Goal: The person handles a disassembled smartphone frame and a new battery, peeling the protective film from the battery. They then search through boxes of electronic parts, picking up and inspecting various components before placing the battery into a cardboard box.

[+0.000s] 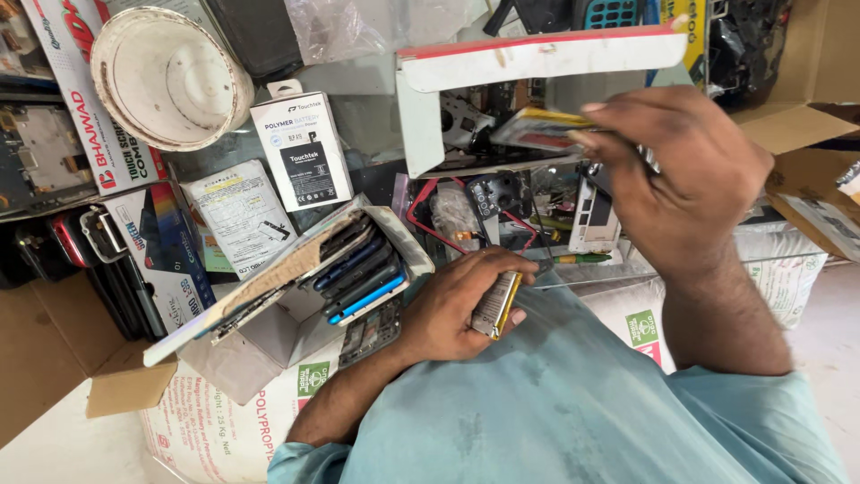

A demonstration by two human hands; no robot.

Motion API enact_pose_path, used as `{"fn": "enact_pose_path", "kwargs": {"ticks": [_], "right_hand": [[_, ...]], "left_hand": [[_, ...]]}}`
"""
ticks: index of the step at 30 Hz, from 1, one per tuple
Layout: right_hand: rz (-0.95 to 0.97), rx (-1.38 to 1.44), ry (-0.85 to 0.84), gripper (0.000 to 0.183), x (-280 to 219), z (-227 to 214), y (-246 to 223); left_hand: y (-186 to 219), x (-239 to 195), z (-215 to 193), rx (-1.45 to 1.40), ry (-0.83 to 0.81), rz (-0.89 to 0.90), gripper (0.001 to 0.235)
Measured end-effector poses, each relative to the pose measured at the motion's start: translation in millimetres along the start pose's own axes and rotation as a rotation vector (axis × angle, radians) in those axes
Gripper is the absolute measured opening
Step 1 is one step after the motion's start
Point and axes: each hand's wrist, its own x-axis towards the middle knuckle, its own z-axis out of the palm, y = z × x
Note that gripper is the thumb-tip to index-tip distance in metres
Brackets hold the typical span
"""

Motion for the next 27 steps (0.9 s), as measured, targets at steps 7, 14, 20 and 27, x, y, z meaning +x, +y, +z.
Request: {"fn": "enact_pose_path", "kwargs": {"ticks": [7,14,20,27], "right_hand": [[0.402,0.568,0.353,0.015,-64.9,-11.5,3.5],[0.534,0.8,0.286,0.015,-114.5,-15.7,12.1],[0.527,0.84,0.231,0.024,-137.4,-14.0,7.3],[0.546,1.063,0.229,0.028,-151.5,-7.0,10.4]], "left_hand": [[25.0,-2.4,14.5,-0.018,0.283,0.092,0.052],[29.1,-5.8,31.6,-0.117,0.261,0.127,0.044],[27.8,-7.9,39.3,-0.367,0.115,0.07,0.053],[18.9,-10.4,51.0,-0.511,0.111,0.044,0.062]]}}
